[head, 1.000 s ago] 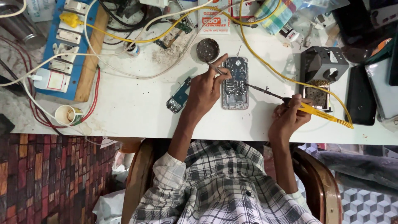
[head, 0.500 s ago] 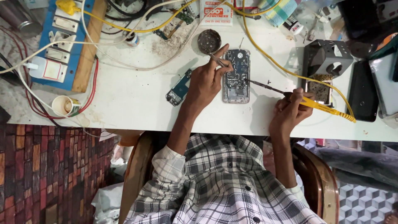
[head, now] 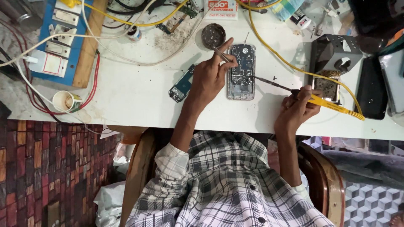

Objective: The person solders components on a disassembled smartphone motherboard resting on the workbench, holding the board steady with one hand while applying a soldering iron to the board with the other, occasionally repositioning the board and using a small tool on its components.

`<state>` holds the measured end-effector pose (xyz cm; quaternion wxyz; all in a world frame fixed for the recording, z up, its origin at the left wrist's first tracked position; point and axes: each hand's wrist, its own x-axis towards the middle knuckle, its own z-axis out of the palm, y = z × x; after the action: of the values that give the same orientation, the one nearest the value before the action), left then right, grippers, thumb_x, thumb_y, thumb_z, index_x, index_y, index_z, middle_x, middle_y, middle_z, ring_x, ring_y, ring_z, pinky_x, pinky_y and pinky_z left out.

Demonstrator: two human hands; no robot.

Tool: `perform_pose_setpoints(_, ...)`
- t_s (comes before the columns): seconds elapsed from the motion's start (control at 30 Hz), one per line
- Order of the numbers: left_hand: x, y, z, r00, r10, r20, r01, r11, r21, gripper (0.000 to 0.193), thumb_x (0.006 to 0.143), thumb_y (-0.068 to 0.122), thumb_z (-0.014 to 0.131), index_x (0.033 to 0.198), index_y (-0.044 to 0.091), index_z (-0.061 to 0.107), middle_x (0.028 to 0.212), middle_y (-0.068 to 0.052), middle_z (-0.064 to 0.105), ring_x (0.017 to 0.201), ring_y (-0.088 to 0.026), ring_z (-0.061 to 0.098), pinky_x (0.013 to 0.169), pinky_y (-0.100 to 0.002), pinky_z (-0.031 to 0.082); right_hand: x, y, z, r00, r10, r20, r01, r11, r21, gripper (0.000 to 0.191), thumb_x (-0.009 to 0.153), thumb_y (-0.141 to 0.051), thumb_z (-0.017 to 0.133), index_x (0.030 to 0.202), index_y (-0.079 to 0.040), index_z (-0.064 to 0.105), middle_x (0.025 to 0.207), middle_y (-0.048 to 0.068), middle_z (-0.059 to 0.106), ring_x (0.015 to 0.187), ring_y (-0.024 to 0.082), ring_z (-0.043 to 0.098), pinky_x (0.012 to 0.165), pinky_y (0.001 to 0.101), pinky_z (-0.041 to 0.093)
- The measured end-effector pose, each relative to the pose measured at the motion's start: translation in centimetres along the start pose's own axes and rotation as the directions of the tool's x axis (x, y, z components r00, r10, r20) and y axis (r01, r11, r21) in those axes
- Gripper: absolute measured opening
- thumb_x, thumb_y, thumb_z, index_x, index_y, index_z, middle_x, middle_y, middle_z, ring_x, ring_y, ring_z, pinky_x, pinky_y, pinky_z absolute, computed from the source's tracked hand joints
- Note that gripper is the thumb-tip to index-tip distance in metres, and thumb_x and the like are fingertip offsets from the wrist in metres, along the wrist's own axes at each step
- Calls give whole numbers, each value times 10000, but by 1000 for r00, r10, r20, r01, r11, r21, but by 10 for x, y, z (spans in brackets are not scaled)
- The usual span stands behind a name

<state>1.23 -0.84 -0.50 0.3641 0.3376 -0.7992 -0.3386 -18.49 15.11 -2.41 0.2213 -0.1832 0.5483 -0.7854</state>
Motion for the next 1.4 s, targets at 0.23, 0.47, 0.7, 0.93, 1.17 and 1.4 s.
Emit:
perform_pose_setpoints(0.23,0,3,-3,995,88,-57,-87,996,6,562,1062,82,624,1577,144,407,1057,43,786,784,-142,761,654,-316,554,1,8,-4,999,-34,40,34,999,-5,283,1148,-254,605,964,-112,443,715,-26,418,532,63,362,491,250,324)
perform_pose_setpoints(0.47,0,4,-2,998,54,-39,-54,998,-7,573,1058,83,636,1575,137,397,1055,41,786,754,-141,754,625,-312,551,3,8,-6,998,-45,53,46,999,-19,273,1150,-272,619,997,-106,464,726,-23,435,542,68,378,499,264,343)
perform_pose_setpoints(0.7,0,-1,3,1000,18,-2,-18,1000,20,584,1046,78,645,1564,102,377,1042,51,798,602,-109,688,512,-284,502,1,3,-3,997,-42,65,45,998,-47,256,1145,-261,613,1001,-99,477,711,-20,434,539,74,389,495,256,345)
perform_pose_setpoints(0.93,-1,-8,5,997,61,-40,-60,998,22,612,1061,70,638,1598,122,350,1061,71,800,564,-58,617,481,-258,438,4,6,-4,999,-28,22,27,999,24,235,1137,-220,621,1014,-104,457,758,-11,443,565,76,370,505,257,350)
perform_pose_setpoints(1.17,-2,-11,5,1000,16,-15,-16,1000,-21,625,1062,77,654,1601,130,342,1060,54,805,532,-49,585,465,-254,419,1,4,-1,998,-47,44,49,998,-36,299,1130,-293,643,990,-104,458,746,-15,433,529,80,381,482,266,358)
perform_pose_setpoints(1.4,-3,-11,2,1000,9,-23,-10,1000,-24,613,1067,77,644,1601,133,350,1070,36,812,532,-43,587,475,-258,418,-1,2,2,999,-34,19,34,999,5,274,1144,-236,639,996,-91,459,755,-10,427,542,69,355,498,263,335)
